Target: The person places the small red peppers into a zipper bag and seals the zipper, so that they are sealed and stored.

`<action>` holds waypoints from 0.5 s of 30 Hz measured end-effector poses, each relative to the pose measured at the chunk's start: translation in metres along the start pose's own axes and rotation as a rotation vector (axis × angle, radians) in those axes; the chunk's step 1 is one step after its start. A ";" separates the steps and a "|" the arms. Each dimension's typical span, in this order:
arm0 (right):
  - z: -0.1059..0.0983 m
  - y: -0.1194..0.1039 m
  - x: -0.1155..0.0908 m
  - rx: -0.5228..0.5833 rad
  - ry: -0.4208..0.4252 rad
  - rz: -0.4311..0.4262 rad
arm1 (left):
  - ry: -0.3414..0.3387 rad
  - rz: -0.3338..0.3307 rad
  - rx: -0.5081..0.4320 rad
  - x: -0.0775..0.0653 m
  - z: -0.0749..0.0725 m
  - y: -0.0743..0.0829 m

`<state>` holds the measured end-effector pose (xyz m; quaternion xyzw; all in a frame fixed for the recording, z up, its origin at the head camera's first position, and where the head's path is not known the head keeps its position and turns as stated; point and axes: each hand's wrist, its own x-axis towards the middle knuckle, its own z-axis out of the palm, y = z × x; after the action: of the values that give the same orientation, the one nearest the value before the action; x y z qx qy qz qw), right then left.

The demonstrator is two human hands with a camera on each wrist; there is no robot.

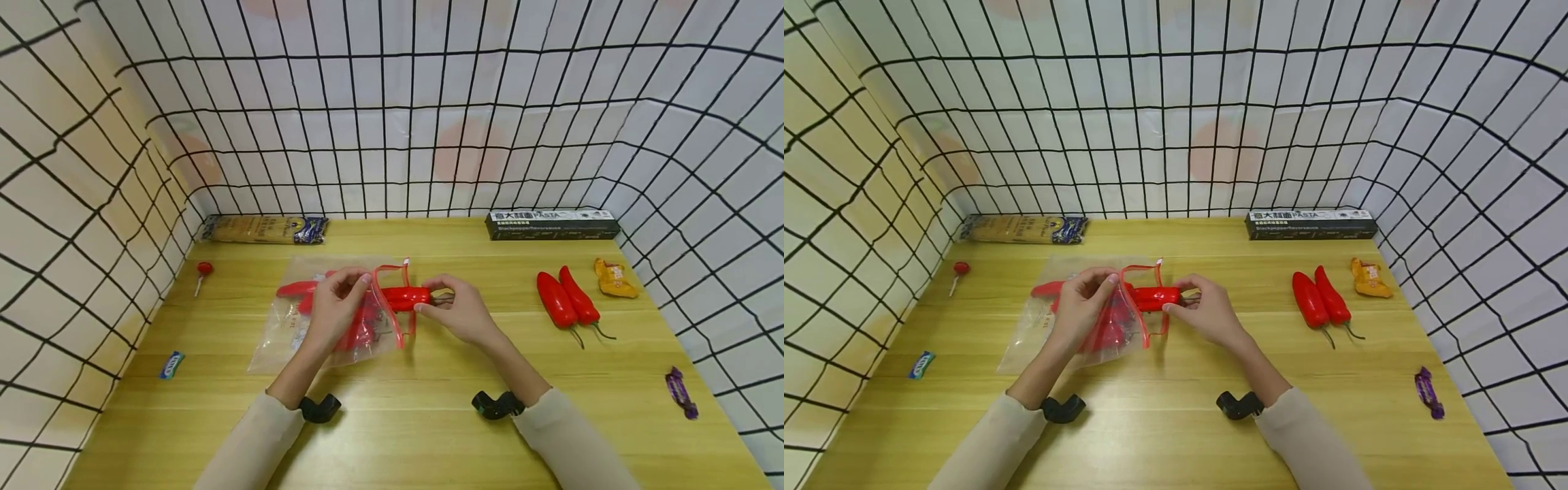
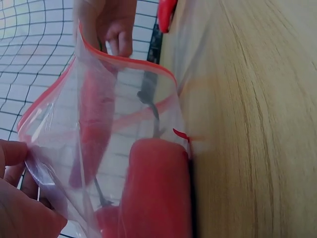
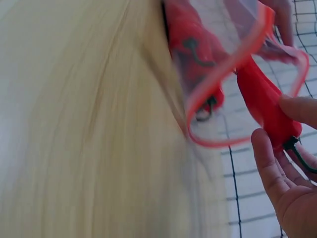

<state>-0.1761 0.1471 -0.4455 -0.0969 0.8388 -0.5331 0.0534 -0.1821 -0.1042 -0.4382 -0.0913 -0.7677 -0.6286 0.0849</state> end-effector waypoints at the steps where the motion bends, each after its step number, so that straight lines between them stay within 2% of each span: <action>1: 0.005 -0.001 0.003 0.020 -0.009 0.000 | 0.003 -0.004 -0.004 0.000 0.000 0.000; 7: 0.029 -0.005 0.011 0.139 -0.059 0.022 | 0.004 -0.012 -0.040 0.000 0.000 0.001; 10: 0.038 -0.007 0.014 0.162 -0.068 0.013 | 0.003 -0.016 -0.058 -0.001 0.001 0.001; 15: 0.041 -0.006 0.012 0.157 -0.085 0.035 | -0.009 -0.087 -0.078 -0.002 0.005 -0.001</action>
<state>-0.1789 0.1060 -0.4568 -0.1005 0.7931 -0.5915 0.1056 -0.1807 -0.0999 -0.4406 -0.0641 -0.7462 -0.6608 0.0504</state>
